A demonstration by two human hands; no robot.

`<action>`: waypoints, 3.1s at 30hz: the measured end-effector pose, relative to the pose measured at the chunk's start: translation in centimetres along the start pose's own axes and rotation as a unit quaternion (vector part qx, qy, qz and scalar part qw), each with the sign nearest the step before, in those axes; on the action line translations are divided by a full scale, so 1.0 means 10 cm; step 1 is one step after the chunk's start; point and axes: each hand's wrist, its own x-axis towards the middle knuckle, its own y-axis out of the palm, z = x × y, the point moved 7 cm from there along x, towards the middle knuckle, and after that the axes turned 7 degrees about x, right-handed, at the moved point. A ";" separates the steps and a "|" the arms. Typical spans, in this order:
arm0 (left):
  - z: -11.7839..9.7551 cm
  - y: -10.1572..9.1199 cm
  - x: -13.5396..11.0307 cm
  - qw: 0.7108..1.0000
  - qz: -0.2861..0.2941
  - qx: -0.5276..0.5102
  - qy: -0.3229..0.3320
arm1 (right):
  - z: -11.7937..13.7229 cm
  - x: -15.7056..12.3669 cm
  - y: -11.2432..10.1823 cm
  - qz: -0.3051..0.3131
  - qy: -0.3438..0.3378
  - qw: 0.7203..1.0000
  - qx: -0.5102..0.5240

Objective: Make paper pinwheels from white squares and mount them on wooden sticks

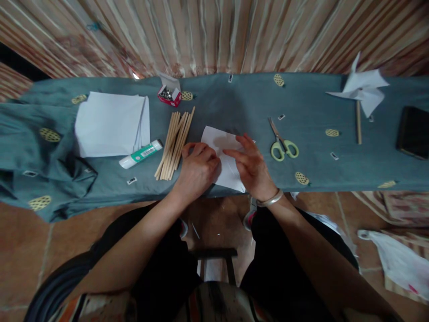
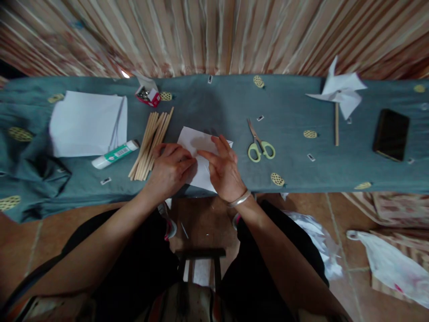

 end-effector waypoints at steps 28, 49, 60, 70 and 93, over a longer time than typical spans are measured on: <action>0.00 -0.01 -0.01 1.000 0.000 0.013 0.003 | 0.04 -0.40 -0.17 0.163 -0.043 0.985 -0.047; -0.03 -0.03 -0.01 1.000 0.030 -0.001 -0.006 | 0.09 -0.23 -0.22 0.089 0.048 0.977 0.186; -0.03 -0.04 0.01 0.999 0.037 -0.035 -0.020 | 0.09 -0.10 -0.14 0.008 0.092 0.992 0.089; -0.01 -0.03 0.00 0.998 0.042 -0.048 -0.027 | 0.05 -0.01 -0.09 0.000 0.130 0.991 0.026; 0.01 -0.02 0.00 0.994 0.074 -0.070 -0.041 | 0.15 0.08 -0.03 0.029 0.067 0.995 -0.068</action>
